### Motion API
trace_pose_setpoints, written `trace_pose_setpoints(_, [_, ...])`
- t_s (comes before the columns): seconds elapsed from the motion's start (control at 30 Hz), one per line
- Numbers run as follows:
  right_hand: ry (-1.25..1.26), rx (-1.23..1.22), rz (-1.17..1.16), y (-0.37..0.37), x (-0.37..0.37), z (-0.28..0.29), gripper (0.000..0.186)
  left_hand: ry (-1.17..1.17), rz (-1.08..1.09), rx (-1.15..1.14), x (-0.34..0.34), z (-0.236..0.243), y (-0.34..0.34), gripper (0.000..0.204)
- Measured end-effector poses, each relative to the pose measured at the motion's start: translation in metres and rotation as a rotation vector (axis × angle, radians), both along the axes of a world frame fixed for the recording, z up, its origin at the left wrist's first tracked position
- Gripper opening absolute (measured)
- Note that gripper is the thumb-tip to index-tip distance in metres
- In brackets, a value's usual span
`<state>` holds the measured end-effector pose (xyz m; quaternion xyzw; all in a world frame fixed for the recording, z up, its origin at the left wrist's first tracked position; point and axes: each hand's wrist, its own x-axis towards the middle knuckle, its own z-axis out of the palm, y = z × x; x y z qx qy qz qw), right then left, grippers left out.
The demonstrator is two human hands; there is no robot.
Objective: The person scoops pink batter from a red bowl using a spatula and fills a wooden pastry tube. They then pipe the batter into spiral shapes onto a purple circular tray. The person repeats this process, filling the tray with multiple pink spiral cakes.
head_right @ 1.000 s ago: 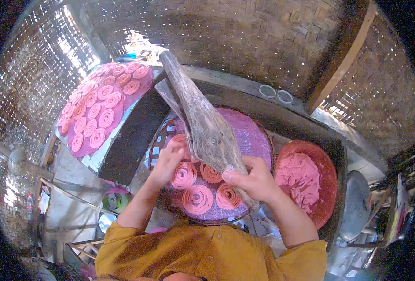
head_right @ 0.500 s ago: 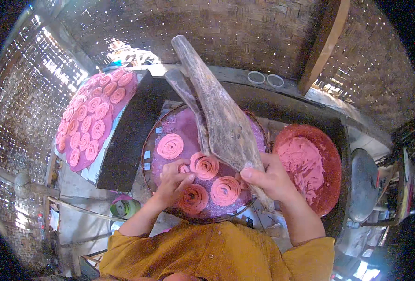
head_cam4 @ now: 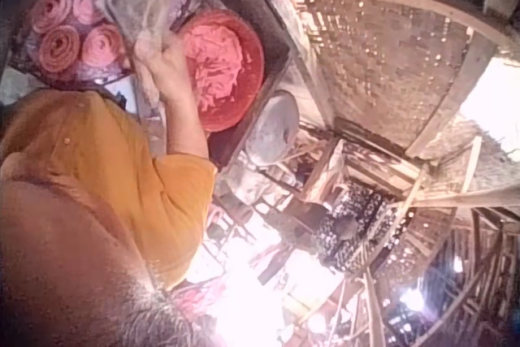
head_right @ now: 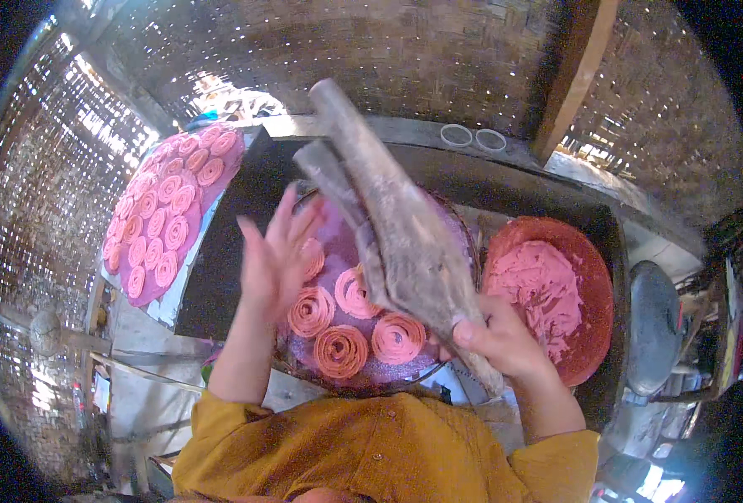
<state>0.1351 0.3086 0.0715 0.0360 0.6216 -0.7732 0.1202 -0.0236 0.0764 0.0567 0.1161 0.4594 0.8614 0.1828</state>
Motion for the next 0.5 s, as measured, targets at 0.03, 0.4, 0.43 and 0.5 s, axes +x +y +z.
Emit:
trace_pose_setpoints(0.03, [-0.033,-0.019,0.033,-0.002,0.002,0.002,0.059,-0.103,-0.199,0.313,-0.013,0.027,0.013,0.084])
trace_pose_setpoints(0.4, [-0.323,0.187,0.061,0.063,0.015,0.005,0.057,-0.148,-0.631,0.792,-0.054,0.013,0.114,0.062])
trace_pose_setpoints(0.43, [-0.344,0.243,0.000,0.069,0.013,-0.002,0.056,-0.189,-0.597,0.783,-0.054,0.002,0.122,0.061])
trace_pose_setpoints(0.5, [-0.381,0.222,-0.013,0.078,0.009,-0.015,0.051,-0.235,-0.535,0.768,-0.058,-0.017,0.131,0.058])
